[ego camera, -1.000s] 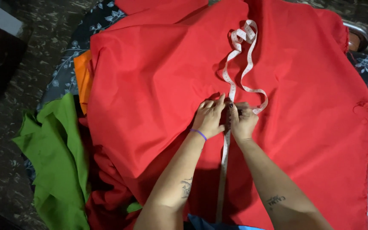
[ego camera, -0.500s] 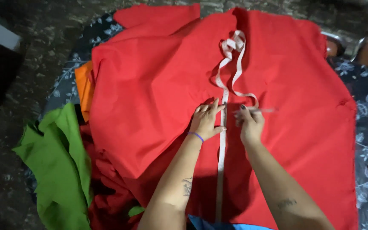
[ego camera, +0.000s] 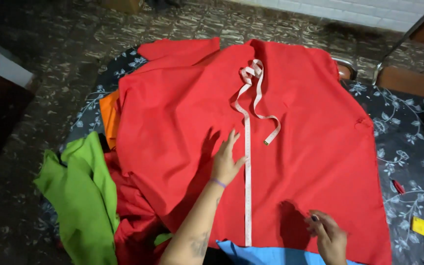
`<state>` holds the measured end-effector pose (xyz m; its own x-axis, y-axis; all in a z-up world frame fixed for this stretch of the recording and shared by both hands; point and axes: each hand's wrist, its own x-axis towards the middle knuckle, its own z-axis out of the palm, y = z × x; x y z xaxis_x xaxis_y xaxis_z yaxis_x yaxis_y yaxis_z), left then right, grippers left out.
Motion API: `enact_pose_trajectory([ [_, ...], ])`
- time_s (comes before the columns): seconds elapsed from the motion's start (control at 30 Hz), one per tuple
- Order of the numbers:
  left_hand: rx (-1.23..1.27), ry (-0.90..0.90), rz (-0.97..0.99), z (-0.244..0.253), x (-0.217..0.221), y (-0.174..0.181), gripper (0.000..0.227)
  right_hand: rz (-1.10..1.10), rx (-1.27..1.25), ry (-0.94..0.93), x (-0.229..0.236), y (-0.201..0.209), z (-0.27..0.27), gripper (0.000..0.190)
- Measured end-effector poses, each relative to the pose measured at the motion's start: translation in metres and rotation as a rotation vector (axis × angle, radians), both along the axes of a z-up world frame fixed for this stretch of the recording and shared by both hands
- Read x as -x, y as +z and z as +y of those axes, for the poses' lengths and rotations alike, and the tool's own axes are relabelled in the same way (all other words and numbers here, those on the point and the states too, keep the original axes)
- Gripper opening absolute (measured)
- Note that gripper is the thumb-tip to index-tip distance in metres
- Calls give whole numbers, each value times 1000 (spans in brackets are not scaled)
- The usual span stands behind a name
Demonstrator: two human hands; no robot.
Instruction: The person measures a large piece of red fabric using a measuring tape and marks the measurements with a red pen. They align the tape along the edges and center of the fabric, making several marks to indicate specific lengths.
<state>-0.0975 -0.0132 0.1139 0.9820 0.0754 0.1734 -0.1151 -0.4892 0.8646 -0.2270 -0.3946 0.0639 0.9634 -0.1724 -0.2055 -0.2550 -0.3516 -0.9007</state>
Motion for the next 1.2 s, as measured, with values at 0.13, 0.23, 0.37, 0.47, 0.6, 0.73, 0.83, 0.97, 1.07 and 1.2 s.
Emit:
enact_pose_trajectory([
  [0.13, 36, 66, -66, -13, 94, -5, 70, 69, 480, 3, 29, -10, -49, 18],
  [0.23, -80, -7, -22, -28, 173, -22, 61, -226, 710, 44, 19, -25, -99, 21],
  [0.37, -115, 14, 10, -34, 252, -26, 52, 0, 898, -149, -7, -14, -147, 26],
  [0.47, -140, 81, 61, -31, 288, -41, 49, 55, 1074, -165, -25, -19, -176, 54],
  [0.6, -12, 426, 337, -16, 301, -60, 34, 317, 786, -289, -31, 2, -176, 31],
  [0.73, 97, 570, 764, -4, 298, -50, 30, 395, 807, -211, -27, 4, -179, 29],
  [0.83, 244, 627, 750, -8, 296, -66, 27, 440, 815, -207, -21, 15, -188, 32],
  [0.97, 386, 662, 699, -17, 291, -74, 35, 479, 913, -182, -14, 25, -202, 30],
  [1.07, 480, 674, 626, -17, 289, -87, 48, 519, 811, -248, -11, 29, -210, 25],
  [1.2, 50, 574, 668, -10, 307, -90, 33, 502, 904, -114, -14, 11, -228, 35],
])
